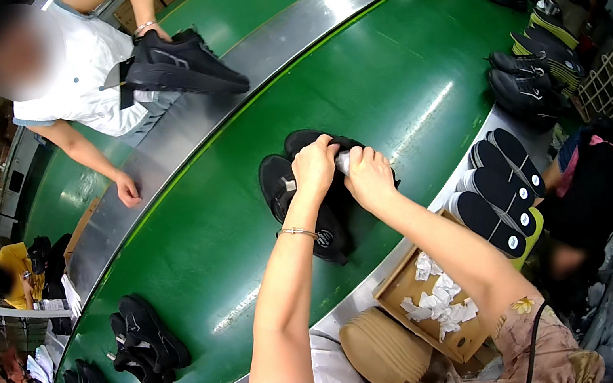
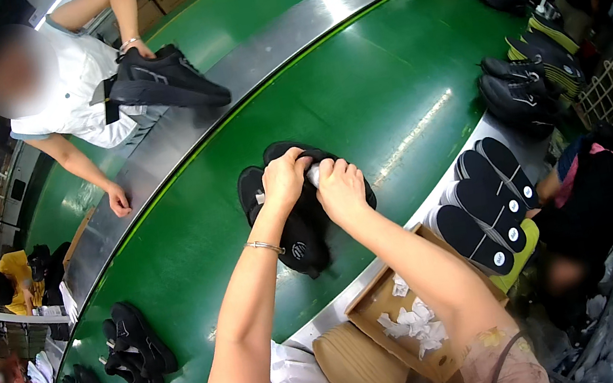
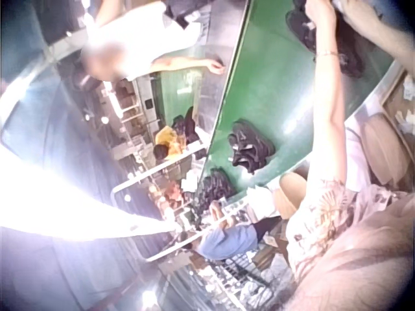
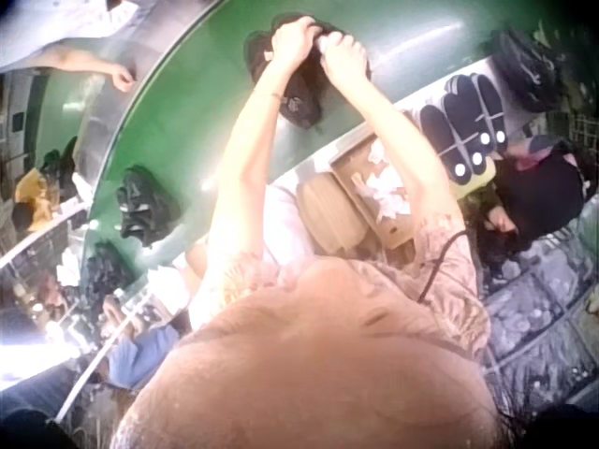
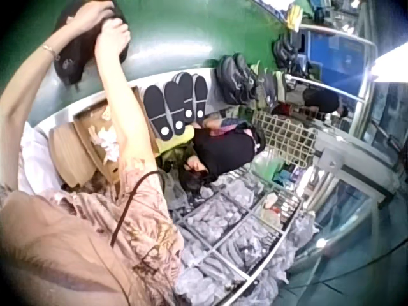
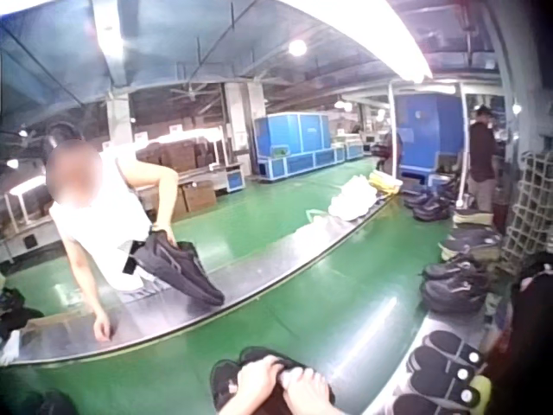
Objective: The person prepares shoe components and packages shoes by wrapping shoe lasts in paper, placing them into shoes, and arranging the items on a conveyor belt in a factory setting.
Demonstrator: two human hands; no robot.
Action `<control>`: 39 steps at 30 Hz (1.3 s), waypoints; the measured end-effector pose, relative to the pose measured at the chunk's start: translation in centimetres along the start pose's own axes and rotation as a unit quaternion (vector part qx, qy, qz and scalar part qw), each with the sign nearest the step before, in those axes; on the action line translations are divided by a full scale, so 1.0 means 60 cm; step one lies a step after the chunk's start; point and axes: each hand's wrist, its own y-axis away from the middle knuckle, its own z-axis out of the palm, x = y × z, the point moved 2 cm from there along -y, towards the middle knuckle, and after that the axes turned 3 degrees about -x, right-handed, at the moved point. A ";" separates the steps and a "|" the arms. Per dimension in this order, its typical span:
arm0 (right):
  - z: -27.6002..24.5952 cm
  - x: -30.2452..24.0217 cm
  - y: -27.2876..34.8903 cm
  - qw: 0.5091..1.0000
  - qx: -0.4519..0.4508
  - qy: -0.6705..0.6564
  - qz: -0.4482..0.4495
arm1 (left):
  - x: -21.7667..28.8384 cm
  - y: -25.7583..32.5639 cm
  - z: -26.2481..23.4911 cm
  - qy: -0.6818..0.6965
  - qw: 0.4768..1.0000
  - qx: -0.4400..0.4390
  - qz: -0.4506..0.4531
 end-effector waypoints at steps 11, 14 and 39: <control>0.055 0.025 -0.041 0.971 -0.204 -0.124 -0.009 | 0.008 0.006 0.019 0.017 0.999 0.022 0.037; 0.060 0.035 -0.048 0.951 -0.244 -0.185 -0.039 | 0.004 0.011 0.024 0.017 0.999 0.023 0.025; -0.356 -0.188 0.176 0.835 -0.231 -0.494 -0.069 | 0.071 0.577 -0.491 0.159 0.937 0.237 0.204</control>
